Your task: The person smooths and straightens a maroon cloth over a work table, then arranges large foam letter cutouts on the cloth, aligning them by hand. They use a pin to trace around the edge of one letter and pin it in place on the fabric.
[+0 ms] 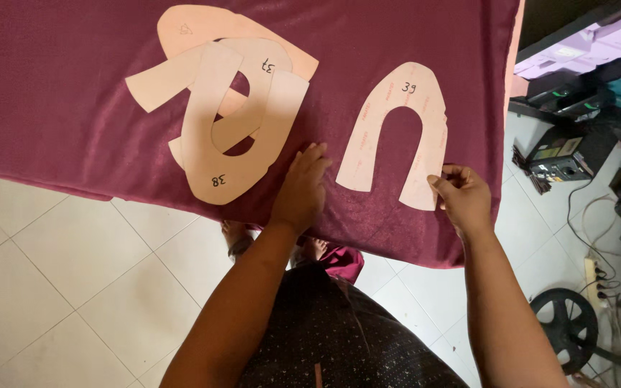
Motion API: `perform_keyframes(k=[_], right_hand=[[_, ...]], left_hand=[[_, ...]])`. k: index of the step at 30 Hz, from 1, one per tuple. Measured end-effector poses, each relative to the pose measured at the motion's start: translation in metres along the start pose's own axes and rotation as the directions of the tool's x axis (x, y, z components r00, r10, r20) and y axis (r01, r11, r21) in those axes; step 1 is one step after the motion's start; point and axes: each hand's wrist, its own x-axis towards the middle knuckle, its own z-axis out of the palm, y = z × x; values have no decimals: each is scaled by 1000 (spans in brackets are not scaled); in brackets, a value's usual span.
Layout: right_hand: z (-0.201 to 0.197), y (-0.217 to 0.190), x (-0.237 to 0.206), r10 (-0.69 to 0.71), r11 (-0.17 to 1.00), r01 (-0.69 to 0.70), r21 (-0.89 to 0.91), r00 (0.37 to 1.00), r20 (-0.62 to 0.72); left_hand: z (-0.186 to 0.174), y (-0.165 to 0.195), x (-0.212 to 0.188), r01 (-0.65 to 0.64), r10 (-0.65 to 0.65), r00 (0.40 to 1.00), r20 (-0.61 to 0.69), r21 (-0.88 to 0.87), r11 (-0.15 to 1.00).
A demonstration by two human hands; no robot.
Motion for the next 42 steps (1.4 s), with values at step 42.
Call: perform_keyframes(k=[42], right_hand=[[4,14,6,124,988,-115,101,988,-93]], left_hand=[[-15,-20,101,-77,-92,961,260,572,816]])
